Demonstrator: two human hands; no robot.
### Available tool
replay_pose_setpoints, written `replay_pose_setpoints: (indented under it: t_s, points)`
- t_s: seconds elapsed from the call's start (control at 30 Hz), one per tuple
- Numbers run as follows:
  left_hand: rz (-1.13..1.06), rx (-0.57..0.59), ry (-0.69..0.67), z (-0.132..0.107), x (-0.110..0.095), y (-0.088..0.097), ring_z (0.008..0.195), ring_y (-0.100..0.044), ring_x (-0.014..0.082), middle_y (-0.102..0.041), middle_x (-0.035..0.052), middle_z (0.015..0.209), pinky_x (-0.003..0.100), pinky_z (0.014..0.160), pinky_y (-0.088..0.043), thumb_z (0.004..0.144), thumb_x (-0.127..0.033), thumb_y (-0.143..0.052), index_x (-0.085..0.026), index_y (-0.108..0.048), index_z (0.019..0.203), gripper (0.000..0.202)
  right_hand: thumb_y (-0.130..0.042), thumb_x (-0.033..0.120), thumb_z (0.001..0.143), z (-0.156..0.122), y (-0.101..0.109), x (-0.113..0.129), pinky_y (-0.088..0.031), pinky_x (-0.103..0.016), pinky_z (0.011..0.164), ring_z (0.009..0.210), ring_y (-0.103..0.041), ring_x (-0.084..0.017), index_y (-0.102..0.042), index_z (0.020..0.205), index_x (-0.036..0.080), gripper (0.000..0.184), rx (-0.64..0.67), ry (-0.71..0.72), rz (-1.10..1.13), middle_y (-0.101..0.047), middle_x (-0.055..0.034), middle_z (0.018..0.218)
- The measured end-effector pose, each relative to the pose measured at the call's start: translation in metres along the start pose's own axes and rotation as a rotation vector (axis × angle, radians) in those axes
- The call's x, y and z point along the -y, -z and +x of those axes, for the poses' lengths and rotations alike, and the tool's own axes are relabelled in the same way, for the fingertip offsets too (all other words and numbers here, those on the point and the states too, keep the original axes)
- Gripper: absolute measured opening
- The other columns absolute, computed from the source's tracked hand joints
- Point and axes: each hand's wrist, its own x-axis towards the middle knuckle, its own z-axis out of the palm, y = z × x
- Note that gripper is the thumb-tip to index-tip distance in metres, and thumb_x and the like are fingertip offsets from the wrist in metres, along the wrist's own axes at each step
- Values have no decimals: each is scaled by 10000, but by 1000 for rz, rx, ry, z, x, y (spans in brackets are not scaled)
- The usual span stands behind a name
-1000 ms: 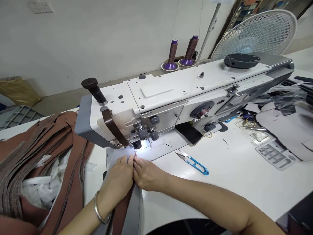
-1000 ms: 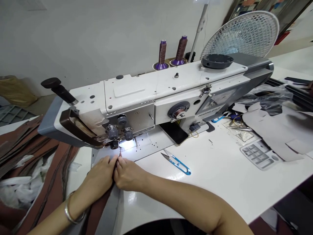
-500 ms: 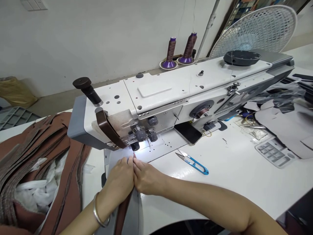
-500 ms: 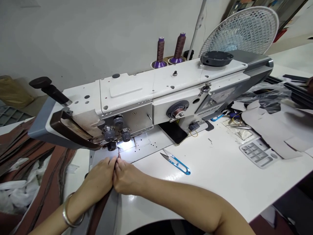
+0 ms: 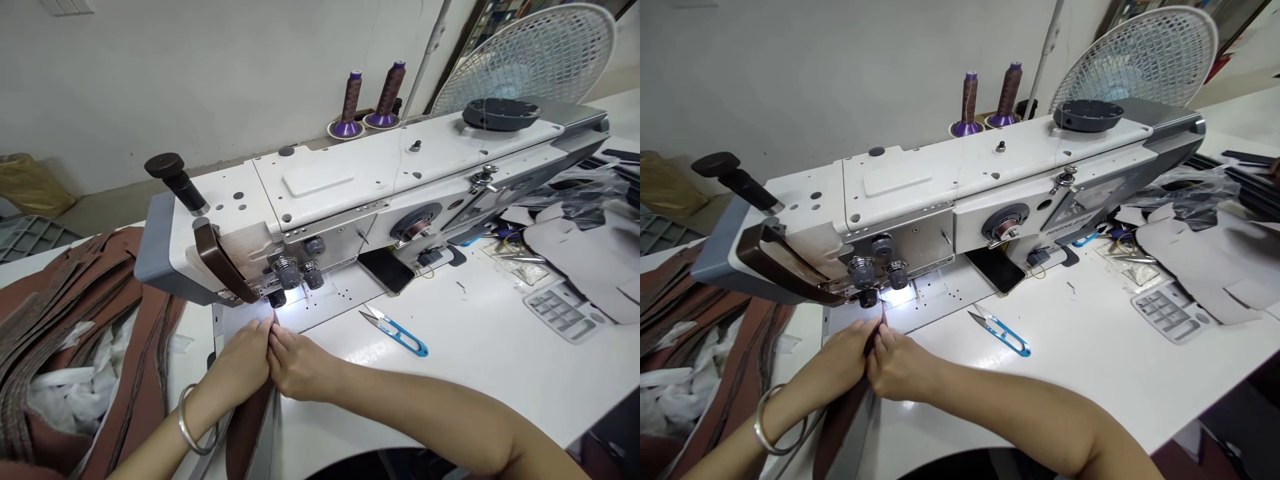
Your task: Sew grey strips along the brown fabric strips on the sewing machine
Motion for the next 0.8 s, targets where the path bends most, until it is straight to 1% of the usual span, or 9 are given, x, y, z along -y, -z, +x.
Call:
replay_pose_setpoints:
  t_s: [0.1, 0.2, 0.27, 0.37, 0.47, 0.57, 0.7, 0.8]
  points:
    - [-48, -21, 22, 3, 1, -2, 1206, -529, 219, -561, 151, 1311, 331, 1034, -391, 868, -17, -352, -81, -415, 1399, 539, -453, 55, 828, -1, -1, 3, -503, -487, 917, 778, -674, -286, -650, 811, 43, 199, -15, 4, -21, -692, -207, 784]
    - [-62, -19, 41, 3, -1, -3, 1138, -566, 221, -594, 156, 1221, 328, 992, -414, 874, -14, -351, -79, -477, 1335, 482, -467, 62, 816, -2, -3, 6, -519, -480, 877, 798, -681, -301, -653, 814, 31, 188, -43, -13, -49, -693, -218, 782]
    - [-74, -14, 63, 3, -3, -2, 1105, -578, 220, -602, 152, 1180, 326, 977, -419, 880, -16, -352, -76, -479, 1330, 472, -478, 63, 811, -3, -4, 7, -522, -480, 867, 800, -683, -305, -653, 824, 25, 179, -40, -15, -69, -695, -221, 781]
    - [-95, -11, 86, 3, -5, -1, 1108, -578, 214, -590, 152, 1205, 325, 985, -413, 884, -16, -352, -84, -454, 1358, 490, -483, 60, 801, -3, -3, 7, -509, -503, 879, 789, -682, -312, -654, 820, 22, 176, -28, -9, -63, -693, -223, 780]
    - [-102, -19, 72, 4, -3, -1, 1094, -586, 208, -592, 153, 1213, 332, 992, -410, 882, -15, -337, -95, -458, 1358, 497, -466, 57, 807, -2, -2, 6, -488, -525, 900, 771, -679, -313, -658, 805, 29, 194, -20, -10, -47, -694, -224, 787]
    - [-89, -23, 63, 4, -1, -4, 1129, -575, 216, -583, 165, 1237, 345, 1002, -408, 879, -20, -320, -91, -429, 1386, 524, -446, 58, 822, -1, -2, 4, -474, -536, 912, 775, -675, -314, -665, 811, 28, 221, -12, -6, -53, -696, -228, 801]
    - [-104, -1, 60, 2, 0, -6, 1132, -585, 221, -585, 165, 1243, 344, 990, -423, 873, -23, -300, -90, -414, 1410, 553, -458, 62, 825, 0, -1, 3, -489, -512, 878, 736, -659, -293, -664, 793, 43, 209, -5, 1, -46, -696, -214, 781]
    - [-127, -20, 50, 1, -1, -5, 1129, -596, 211, -584, 159, 1275, 336, 997, -424, 876, -24, -296, -100, -410, 1415, 556, -479, 73, 837, 0, -1, 2, -496, -504, 853, 719, -648, -281, -654, 782, 63, 184, 24, 20, -39, -694, -200, 768]
